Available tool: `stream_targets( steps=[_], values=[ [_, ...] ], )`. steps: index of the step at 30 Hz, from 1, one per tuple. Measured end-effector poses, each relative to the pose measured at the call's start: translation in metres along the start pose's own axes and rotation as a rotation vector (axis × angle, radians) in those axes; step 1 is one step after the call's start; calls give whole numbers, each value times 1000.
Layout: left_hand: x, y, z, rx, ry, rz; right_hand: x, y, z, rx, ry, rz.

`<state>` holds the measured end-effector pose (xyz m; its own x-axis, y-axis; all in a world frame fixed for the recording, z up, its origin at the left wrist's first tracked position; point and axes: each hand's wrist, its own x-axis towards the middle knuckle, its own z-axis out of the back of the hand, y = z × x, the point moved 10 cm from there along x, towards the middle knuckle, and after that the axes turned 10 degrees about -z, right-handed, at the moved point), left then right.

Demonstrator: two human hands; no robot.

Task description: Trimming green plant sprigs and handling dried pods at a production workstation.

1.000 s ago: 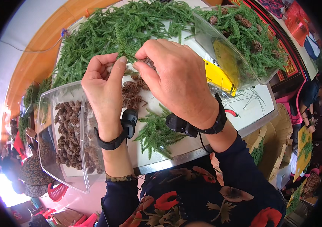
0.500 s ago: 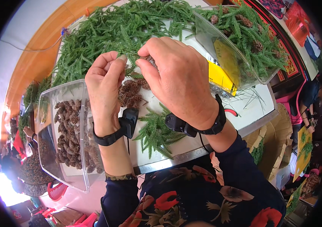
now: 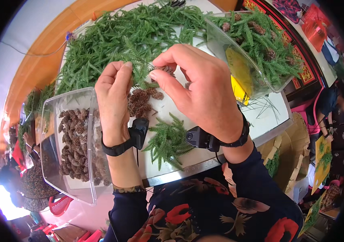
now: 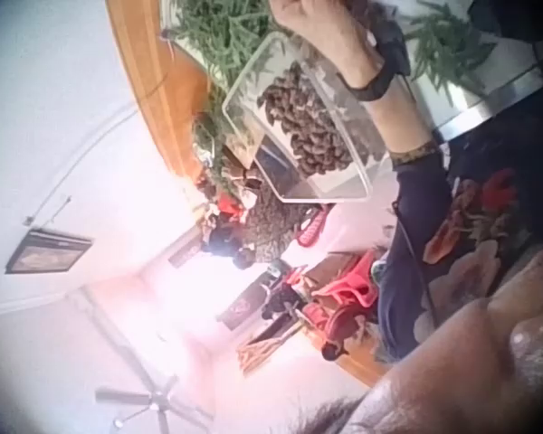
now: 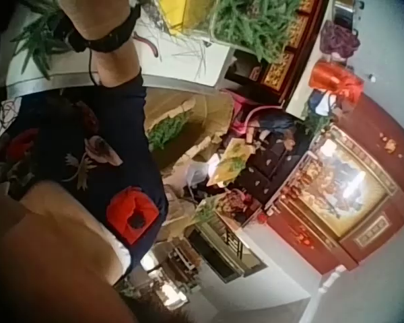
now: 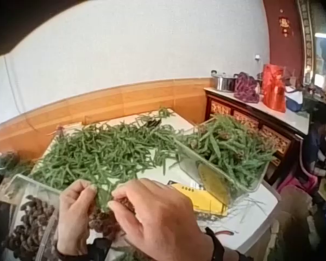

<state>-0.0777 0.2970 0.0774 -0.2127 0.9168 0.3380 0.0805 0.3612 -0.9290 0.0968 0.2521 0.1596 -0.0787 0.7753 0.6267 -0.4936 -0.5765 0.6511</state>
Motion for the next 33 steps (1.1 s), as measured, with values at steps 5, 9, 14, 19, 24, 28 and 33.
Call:
stream_targets(
  steps=[5,9,14,19,24,28,33],
  values=[
    [-16,3,-11,57,47,18,-11,6,17,29,-72,39],
    [-35,0,-40,-6,184,21,-29,13,33,26,-87,15],
    [-59,-8,-44,-44,162,95,-51,15,32,-8,-28,26],
    [-81,-20,-39,-5,208,73,-72,20,35,-35,-19,-22],
    [-103,-20,-29,16,162,117,-94,27,28,-37,-11,9],
    [-114,-15,-19,20,143,141,-104,31,23,-55,39,-28],
    [-120,-15,-9,86,96,104,-109,35,20,-55,67,-29]
  ],
)
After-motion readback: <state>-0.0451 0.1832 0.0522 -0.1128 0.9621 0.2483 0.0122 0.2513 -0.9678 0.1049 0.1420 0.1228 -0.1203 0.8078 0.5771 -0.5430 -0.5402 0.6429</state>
